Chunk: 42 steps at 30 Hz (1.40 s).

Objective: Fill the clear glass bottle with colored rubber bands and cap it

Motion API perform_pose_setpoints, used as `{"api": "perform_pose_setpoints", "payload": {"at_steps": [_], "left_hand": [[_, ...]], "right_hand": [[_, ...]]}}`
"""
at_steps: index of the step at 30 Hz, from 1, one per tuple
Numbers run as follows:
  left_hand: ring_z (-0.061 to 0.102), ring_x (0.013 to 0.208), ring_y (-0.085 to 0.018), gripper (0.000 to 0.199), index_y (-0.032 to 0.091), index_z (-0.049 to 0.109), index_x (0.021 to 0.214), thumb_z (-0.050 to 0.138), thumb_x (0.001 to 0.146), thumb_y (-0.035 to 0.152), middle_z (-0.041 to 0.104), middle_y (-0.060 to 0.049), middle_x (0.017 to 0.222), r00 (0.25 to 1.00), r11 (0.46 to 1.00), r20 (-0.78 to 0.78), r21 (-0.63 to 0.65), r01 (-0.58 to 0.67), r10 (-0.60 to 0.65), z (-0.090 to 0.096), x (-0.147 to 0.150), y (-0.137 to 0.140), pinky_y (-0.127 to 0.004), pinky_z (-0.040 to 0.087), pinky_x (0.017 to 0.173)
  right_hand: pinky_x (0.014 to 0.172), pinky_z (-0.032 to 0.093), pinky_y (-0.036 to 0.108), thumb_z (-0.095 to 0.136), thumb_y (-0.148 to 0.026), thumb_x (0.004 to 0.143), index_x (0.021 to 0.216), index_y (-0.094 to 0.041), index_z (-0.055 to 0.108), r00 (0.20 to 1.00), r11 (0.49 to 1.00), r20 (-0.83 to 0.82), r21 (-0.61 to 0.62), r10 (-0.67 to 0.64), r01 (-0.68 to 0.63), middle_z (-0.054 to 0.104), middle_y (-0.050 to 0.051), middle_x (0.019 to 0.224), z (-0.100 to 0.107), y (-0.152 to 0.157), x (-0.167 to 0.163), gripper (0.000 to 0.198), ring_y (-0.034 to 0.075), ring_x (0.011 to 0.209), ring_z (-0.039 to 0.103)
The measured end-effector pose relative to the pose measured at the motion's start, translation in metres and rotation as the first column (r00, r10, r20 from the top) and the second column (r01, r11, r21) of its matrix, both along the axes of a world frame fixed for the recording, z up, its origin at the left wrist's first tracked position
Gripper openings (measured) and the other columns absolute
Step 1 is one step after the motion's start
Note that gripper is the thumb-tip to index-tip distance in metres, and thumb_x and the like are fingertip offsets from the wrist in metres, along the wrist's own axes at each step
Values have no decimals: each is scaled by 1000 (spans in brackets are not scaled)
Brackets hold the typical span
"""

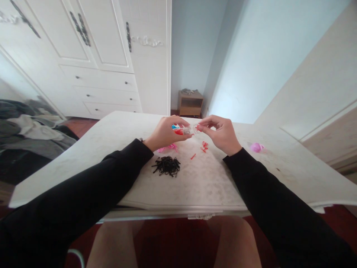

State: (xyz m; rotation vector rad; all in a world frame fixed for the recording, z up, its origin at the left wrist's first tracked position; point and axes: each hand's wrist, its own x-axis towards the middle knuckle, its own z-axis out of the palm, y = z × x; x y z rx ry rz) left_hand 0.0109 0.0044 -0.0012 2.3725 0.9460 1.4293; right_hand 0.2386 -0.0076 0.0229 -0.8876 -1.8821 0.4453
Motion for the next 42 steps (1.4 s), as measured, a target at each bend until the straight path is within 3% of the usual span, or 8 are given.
{"api": "perform_pose_setpoints", "payload": {"at_steps": [7,17,26,32,35,38,40,42], "left_hand": [[72,83,-19,27,20,79,94,88,72,34,79,-6,93,1000,999,22,-45,3,-2,2,1,-2,-32,55,78],[73,84,-18,26,19,78,92,88,72,33,79,-5,93,998,998,58,-62,7,-3,3,2,-4,-32,57,80],[77,88,-20,23,17,73,95,78,85,37,80,-9,95,903,960,429,-254,116,4,4,2,8,-35,64,77],[78,89,-21,30,17,71,94,82,82,41,80,-9,94,907,954,421,-272,123,3,2,1,11,-35,66,78],[78,89,-21,32,16,71,95,83,82,43,80,-9,94,909,956,416,-266,122,-1,2,1,11,-35,66,79],[78,86,-21,34,16,71,92,87,76,41,79,-9,91,904,954,428,-266,136,-9,1,1,11,-34,66,79],[77,84,-20,36,15,71,92,90,71,38,79,-8,90,905,953,425,-266,141,-15,0,2,12,-34,66,79],[77,83,-19,36,15,71,93,90,71,36,79,-8,90,908,954,420,-267,136,-12,-1,3,12,-34,66,78]], "right_hand": [[74,54,35,83,-41,78,85,-23,63,998,999,-44,-40,-36,34,61,-1,79,1,-1,-1,27,16,75,60],[81,53,36,65,-30,94,97,-24,69,1000,997,6,74,10,-10,72,4,98,4,-6,-2,9,20,93,67],[72,52,32,62,-22,88,92,-22,67,985,986,101,96,-143,134,68,5,100,5,-2,2,6,19,88,64],[78,51,35,67,-15,81,80,-20,74,881,996,473,-80,6,36,72,5,86,1,7,13,9,20,83,63],[85,51,37,77,-22,79,84,-22,78,831,973,514,-183,214,-137,74,5,92,2,3,12,4,22,90,65],[91,51,38,82,-23,78,82,-24,79,727,890,516,-308,452,-335,75,5,98,1,-2,5,5,23,99,65],[93,50,38,79,-18,79,76,-23,78,678,858,528,-340,512,-384,74,5,94,0,-3,3,5,24,100,65],[92,49,37,74,-13,81,73,-21,75,686,887,562,-321,461,-333,72,4,88,0,-1,5,11,22,93,65]]}}
